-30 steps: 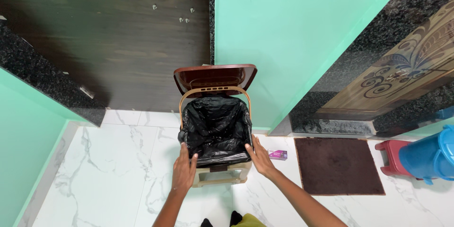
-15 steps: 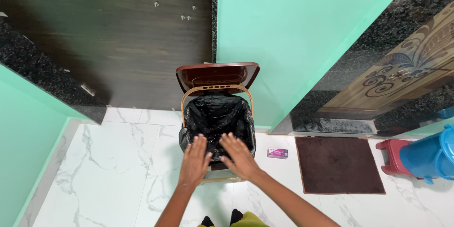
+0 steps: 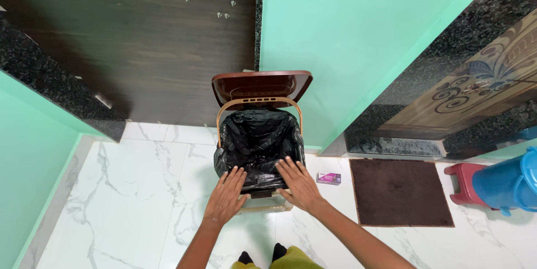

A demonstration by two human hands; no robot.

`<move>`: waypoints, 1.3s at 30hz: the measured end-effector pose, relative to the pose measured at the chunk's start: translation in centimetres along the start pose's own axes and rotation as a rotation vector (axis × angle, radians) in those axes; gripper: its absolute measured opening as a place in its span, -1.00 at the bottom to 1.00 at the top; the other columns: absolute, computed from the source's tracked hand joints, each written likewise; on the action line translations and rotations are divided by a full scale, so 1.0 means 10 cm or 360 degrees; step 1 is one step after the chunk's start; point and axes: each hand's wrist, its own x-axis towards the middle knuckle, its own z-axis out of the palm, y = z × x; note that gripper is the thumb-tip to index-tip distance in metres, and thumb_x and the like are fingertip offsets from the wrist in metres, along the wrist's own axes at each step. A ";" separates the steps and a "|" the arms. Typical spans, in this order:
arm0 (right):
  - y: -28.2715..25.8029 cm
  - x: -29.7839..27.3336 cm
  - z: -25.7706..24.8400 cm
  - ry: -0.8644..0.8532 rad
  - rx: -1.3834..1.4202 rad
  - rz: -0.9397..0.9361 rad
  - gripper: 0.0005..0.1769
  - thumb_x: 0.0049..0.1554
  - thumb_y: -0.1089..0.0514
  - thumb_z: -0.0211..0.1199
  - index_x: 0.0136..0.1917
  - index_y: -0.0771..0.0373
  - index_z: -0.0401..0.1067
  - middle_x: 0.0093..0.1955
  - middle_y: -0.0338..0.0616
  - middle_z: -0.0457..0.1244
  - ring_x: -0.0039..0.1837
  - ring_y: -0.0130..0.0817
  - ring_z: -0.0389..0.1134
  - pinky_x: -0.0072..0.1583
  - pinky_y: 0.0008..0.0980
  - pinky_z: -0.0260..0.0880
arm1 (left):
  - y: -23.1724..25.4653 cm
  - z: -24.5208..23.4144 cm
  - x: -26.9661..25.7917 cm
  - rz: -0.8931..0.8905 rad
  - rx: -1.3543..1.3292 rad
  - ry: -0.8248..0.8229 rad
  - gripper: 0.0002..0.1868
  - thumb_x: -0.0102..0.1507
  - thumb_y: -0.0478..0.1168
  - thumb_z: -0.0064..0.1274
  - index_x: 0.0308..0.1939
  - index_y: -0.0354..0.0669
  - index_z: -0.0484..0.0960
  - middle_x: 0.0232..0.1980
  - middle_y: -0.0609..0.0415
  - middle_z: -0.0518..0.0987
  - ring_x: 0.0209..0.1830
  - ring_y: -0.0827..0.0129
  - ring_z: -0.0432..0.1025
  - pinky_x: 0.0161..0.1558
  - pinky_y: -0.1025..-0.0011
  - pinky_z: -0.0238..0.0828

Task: The person places a black plastic bag into a brown trash bin, adjusting it to fit the interior. They then lift the bag out of the bin and gather the top edges to tie it into a knot.

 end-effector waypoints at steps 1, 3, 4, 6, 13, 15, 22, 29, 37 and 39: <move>-0.04 0.03 0.01 0.0048 0.0007 -0.0036 -0.10 0.21 -0.13 0.19 0.61 0.29 -0.09 0.65 0.04 -0.12 0.69 -0.08 -0.28 0.59 -0.02 -0.35 | 0.02 0.00 0.04 0.0014 -0.0049 0.0027 -0.24 0.32 0.15 -0.13 0.43 -0.32 0.25 0.51 -0.07 0.24 0.54 0.17 0.03 0.47 0.16 -0.12; -0.17 0.09 0.05 -0.0015 0.0030 -0.0095 -0.10 0.20 -0.16 0.18 0.62 0.24 -0.09 0.66 0.02 -0.12 0.69 -0.10 -0.27 0.59 0.00 -0.36 | 0.05 -0.01 0.12 0.0042 -0.0144 0.0082 -0.20 0.31 0.19 -0.11 0.45 -0.32 0.21 0.52 -0.08 0.21 0.54 0.18 0.01 0.48 0.15 -0.13; -0.22 0.09 0.06 -0.0046 0.0041 -0.0127 -0.10 0.20 -0.17 0.18 0.62 0.21 -0.09 0.67 0.02 -0.12 0.69 -0.11 -0.27 0.59 0.01 -0.37 | 0.07 -0.01 0.14 -0.0013 -0.0182 0.0076 -0.21 0.32 0.19 -0.12 0.45 -0.29 0.21 0.53 -0.05 0.20 0.56 0.20 0.01 0.49 0.15 -0.13; -0.25 0.06 0.07 -0.0132 0.0061 -0.0157 -0.10 0.19 -0.16 0.18 0.63 0.18 -0.08 0.68 0.01 -0.14 0.69 -0.12 -0.28 0.59 -0.01 -0.36 | 0.09 -0.03 0.18 -0.0125 -0.0256 0.0064 -0.23 0.34 0.19 -0.13 0.47 -0.24 0.21 0.55 -0.01 0.20 0.58 0.25 -0.01 0.51 0.17 -0.13; 0.05 -0.01 0.00 -0.0277 0.0002 -0.0091 -0.14 0.24 -0.30 0.08 0.61 0.15 -0.07 0.65 0.00 -0.12 0.69 -0.13 -0.29 0.59 0.00 -0.39 | -0.04 -0.08 0.20 -0.0376 -0.0297 0.0051 -0.22 0.35 0.18 -0.15 0.49 -0.25 0.16 0.57 -0.02 0.16 0.58 0.21 -0.01 0.49 0.13 -0.12; 0.18 -0.06 -0.06 -0.0324 -0.0060 -0.0103 -0.17 0.28 -0.34 0.01 0.60 0.17 -0.03 0.65 -0.04 -0.08 0.71 -0.15 -0.28 0.62 -0.03 -0.37 | -0.08 -0.09 0.15 -0.0437 -0.0318 0.0066 -0.23 0.36 0.18 -0.16 0.50 -0.24 0.17 0.57 -0.01 0.16 0.59 0.22 -0.01 0.50 0.13 -0.11; 0.08 0.04 -0.06 -0.0321 -0.0002 -0.0098 -0.14 0.26 -0.38 -0.07 0.62 0.13 -0.05 0.66 -0.05 -0.12 0.69 -0.16 -0.29 0.60 -0.03 -0.39 | -0.05 0.02 0.07 -0.0415 -0.0254 0.0004 -0.24 0.36 0.17 -0.17 0.50 -0.24 0.15 0.58 -0.02 0.13 0.59 0.22 -0.04 0.49 0.13 -0.11; -0.28 0.07 0.03 -0.0299 0.0159 -0.0122 -0.17 0.27 -0.33 0.00 0.62 0.11 -0.06 0.68 -0.07 -0.14 0.70 -0.17 -0.30 0.60 0.01 -0.39 | 0.02 0.04 -0.02 -0.0357 -0.0167 -0.0040 -0.23 0.37 0.18 -0.19 0.51 -0.23 0.12 0.60 0.00 0.09 0.61 0.25 -0.07 0.50 0.14 -0.12; -0.28 0.05 -0.04 -0.0349 0.0226 -0.0088 -0.13 0.22 -0.29 0.12 0.63 0.07 -0.07 0.66 -0.08 -0.12 0.70 -0.17 -0.29 0.60 0.04 -0.37 | -0.05 -0.02 0.21 -0.0766 -0.0326 0.0096 -0.15 0.37 0.20 -0.20 0.54 -0.30 0.01 0.64 -0.16 -0.08 0.62 0.07 -0.14 0.47 0.03 -0.15; -0.25 0.05 -0.01 -0.0327 0.0228 -0.0111 -0.14 0.22 -0.27 0.13 0.62 0.08 -0.06 0.65 -0.06 -0.10 0.69 -0.15 -0.27 0.59 0.04 -0.35 | -0.09 0.01 0.25 -0.0894 -0.0370 0.0089 -0.13 0.37 0.21 -0.21 0.55 -0.32 0.01 0.63 -0.20 -0.07 0.62 0.05 -0.13 0.48 0.01 -0.14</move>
